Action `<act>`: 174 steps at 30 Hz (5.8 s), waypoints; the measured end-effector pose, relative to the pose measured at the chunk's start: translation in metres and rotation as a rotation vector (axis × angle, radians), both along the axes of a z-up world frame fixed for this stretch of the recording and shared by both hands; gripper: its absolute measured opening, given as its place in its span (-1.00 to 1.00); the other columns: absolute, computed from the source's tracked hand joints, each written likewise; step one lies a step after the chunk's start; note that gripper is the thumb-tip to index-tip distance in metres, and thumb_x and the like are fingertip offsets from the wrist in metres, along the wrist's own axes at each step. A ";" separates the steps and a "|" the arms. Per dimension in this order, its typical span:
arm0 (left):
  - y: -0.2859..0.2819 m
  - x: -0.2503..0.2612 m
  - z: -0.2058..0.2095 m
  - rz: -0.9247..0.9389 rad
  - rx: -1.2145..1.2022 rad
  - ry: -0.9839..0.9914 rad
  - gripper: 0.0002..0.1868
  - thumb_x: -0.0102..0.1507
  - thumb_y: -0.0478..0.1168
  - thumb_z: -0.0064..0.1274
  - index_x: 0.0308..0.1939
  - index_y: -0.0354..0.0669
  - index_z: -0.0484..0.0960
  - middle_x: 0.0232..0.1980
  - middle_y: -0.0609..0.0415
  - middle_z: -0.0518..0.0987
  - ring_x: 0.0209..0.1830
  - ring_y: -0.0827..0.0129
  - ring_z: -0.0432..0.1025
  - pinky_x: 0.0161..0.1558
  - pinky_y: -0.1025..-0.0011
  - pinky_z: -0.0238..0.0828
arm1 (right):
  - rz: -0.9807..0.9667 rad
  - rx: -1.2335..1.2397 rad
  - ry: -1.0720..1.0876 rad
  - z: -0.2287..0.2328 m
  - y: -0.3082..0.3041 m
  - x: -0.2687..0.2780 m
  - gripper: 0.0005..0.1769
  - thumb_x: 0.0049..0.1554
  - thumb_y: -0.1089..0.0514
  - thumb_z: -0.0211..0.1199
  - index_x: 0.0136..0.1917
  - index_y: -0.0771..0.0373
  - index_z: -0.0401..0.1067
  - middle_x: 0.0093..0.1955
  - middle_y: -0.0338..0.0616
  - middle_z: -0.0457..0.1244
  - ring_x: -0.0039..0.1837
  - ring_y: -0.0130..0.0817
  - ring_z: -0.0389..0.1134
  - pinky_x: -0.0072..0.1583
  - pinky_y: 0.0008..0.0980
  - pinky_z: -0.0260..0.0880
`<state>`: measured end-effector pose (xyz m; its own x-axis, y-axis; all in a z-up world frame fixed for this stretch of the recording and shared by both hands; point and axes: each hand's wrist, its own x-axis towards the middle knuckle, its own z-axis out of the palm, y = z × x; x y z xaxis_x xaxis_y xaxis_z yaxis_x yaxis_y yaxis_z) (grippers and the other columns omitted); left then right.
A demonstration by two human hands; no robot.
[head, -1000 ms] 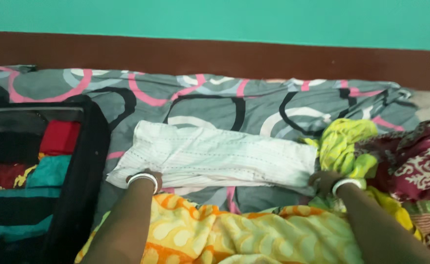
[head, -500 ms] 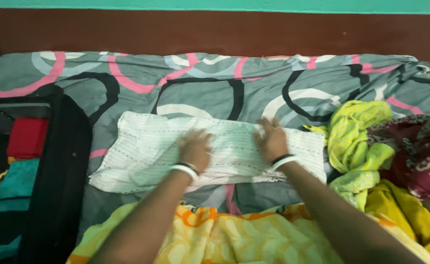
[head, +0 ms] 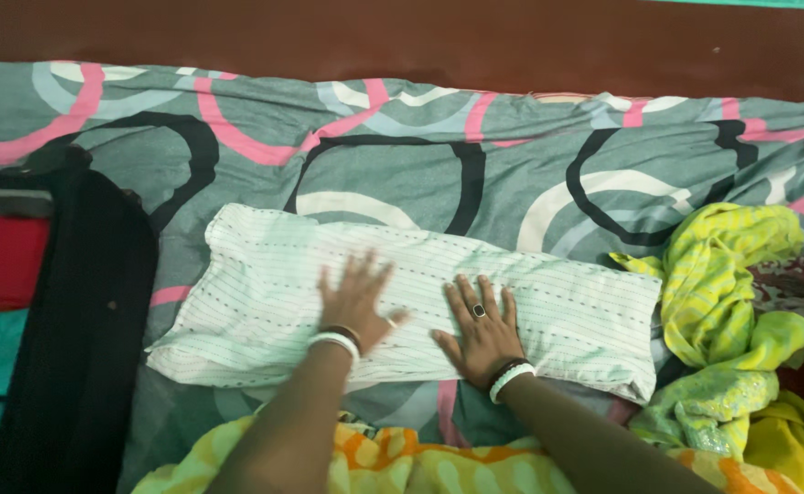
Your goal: The person folds a red garment and places it into an open suitcase. Then, the person folds a white patterned garment on the bed and places it into the suitcase.
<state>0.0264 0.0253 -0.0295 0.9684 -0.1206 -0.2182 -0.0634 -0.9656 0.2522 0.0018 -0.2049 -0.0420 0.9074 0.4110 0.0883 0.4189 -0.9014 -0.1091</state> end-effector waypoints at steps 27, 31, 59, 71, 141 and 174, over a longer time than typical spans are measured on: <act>-0.040 0.035 -0.051 -0.402 -0.131 -0.251 -0.35 0.31 0.08 -0.05 0.47 0.14 0.28 0.62 0.09 0.12 0.64 0.25 -0.07 0.50 -0.26 -0.40 | 0.009 0.009 -0.040 -0.013 -0.005 0.003 -0.13 0.14 -0.32 0.01 0.56 0.18 0.04 0.60 -0.02 -0.04 0.64 0.08 -0.23 0.53 0.17 -0.42; 0.067 0.053 -0.039 0.098 -0.098 -0.162 -0.34 0.33 0.15 -0.11 0.52 0.29 0.19 0.67 0.14 -0.04 0.68 0.28 -0.22 0.51 -0.27 -0.55 | 0.012 -0.003 -0.050 -0.009 -0.003 0.003 -0.13 0.14 -0.31 0.00 0.56 0.19 0.05 0.61 -0.01 -0.05 0.64 0.07 -0.24 0.52 0.16 -0.43; 0.175 0.056 -0.083 0.587 -0.028 -0.433 -0.33 0.30 0.19 -0.07 0.47 0.16 0.37 0.72 -0.10 -0.07 0.69 -0.06 -0.24 0.44 -0.38 -0.41 | -0.513 -0.219 0.127 -0.014 -0.163 0.043 -0.10 0.23 -0.40 -0.17 0.65 0.10 -0.17 0.71 -0.16 -0.24 0.70 -0.22 -0.30 0.57 0.13 -0.42; 0.296 0.163 -0.049 0.419 -0.098 0.099 -0.49 0.38 0.17 -0.02 0.11 -0.16 0.72 0.25 -0.16 0.61 0.24 -0.14 0.47 0.31 0.06 0.29 | -0.479 -0.147 -0.012 -0.021 -0.169 0.044 -0.10 0.19 -0.39 -0.09 0.62 0.10 -0.08 0.69 -0.13 -0.17 0.68 -0.19 -0.24 0.55 0.13 -0.40; 0.015 0.000 -0.017 -0.002 0.155 -0.103 -0.23 0.30 0.30 -0.22 0.57 0.37 -0.01 0.68 0.13 -0.19 0.66 0.06 -0.36 0.46 -0.33 -0.53 | -0.021 -0.116 0.274 -0.009 0.052 0.044 -0.06 0.19 -0.37 -0.05 0.65 0.12 -0.14 0.71 -0.08 -0.23 0.70 -0.11 -0.33 0.56 0.22 -0.47; 0.018 0.002 -0.023 -0.010 0.140 -0.158 -0.22 0.27 0.30 -0.18 0.55 0.35 0.06 0.67 0.12 -0.14 0.66 0.05 -0.34 0.46 -0.31 -0.53 | -0.475 0.150 0.036 -0.018 -0.218 0.065 -0.08 0.26 -0.24 -0.01 0.59 0.47 -0.10 0.65 0.28 -0.25 0.64 0.14 -0.30 0.50 -0.05 -0.26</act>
